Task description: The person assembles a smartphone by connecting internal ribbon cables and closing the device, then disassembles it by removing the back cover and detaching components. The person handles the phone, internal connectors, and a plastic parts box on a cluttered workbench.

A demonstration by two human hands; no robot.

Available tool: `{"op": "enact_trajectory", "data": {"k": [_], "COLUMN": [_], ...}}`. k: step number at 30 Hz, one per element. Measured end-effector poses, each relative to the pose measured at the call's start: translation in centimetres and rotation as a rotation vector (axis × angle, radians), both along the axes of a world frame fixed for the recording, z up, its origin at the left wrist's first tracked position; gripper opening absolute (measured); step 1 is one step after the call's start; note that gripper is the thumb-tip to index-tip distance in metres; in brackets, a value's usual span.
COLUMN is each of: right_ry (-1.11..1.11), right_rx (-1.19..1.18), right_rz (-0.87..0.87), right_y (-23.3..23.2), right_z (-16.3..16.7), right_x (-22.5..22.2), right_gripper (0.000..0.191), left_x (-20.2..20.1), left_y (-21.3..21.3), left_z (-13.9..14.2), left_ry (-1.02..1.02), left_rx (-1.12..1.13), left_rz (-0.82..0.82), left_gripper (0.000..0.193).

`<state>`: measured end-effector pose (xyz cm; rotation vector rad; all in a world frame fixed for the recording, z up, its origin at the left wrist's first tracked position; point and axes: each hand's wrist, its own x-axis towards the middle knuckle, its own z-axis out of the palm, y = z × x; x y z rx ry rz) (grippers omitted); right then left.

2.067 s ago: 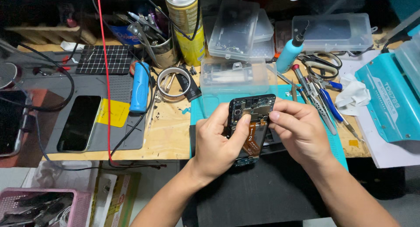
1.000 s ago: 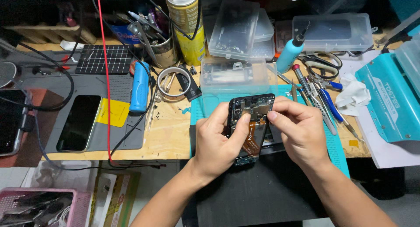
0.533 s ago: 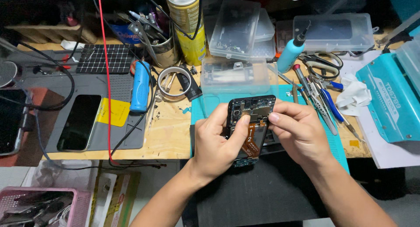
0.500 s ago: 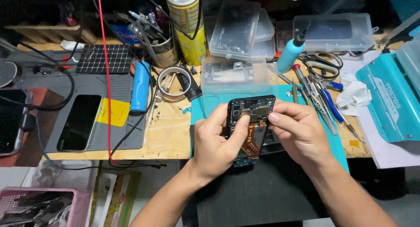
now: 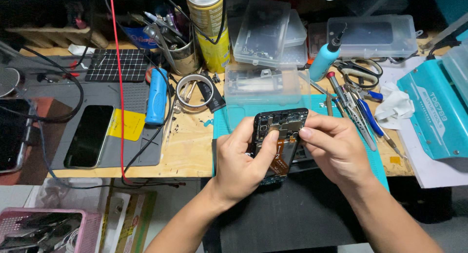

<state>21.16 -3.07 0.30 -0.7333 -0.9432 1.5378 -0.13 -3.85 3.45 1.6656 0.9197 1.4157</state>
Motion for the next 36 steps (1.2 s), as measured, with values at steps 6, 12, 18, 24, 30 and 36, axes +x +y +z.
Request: {"op": "enact_trajectory", "data": {"k": [6, 12, 18, 24, 30, 36], "right_ry": [-0.045, -0.139, -0.141, -0.206, -0.421, -0.501], "right_rx": [0.077, 0.147, 0.152, 0.178, 0.292, 0.318], "right_rz": [-0.048, -0.112, -0.114, -0.149, -0.219, -0.223], "right_y": [-0.3, -0.7, -0.8, -0.9, -1.5, -1.8], "right_z": [0.4, 0.1, 0.2, 0.3, 1.1, 1.8], "right_x": [-0.5, -0.8, -0.8, -1.0, -1.4, -1.7], "right_gripper": [0.013, 0.012, 0.012, 0.012, 0.007, 0.007], "left_x": [0.0, 0.0, -0.1, 0.3, 1.1, 1.2], "left_y": [-0.2, -0.2, -0.2, -0.3, -0.1, 0.2], "left_z": [-0.1, -0.2, -0.3, -0.3, -0.2, 0.0], "left_ry": [0.008, -0.002, -0.003, -0.025, -0.045, -0.084], "left_rx": [0.051, 0.072, 0.036, 0.012, -0.066, -0.131], "left_rz": [0.010, 0.010, -0.001, -0.018, -0.019, 0.004], "left_gripper": [0.015, 0.015, 0.015, 0.018, 0.028, 0.029]}}
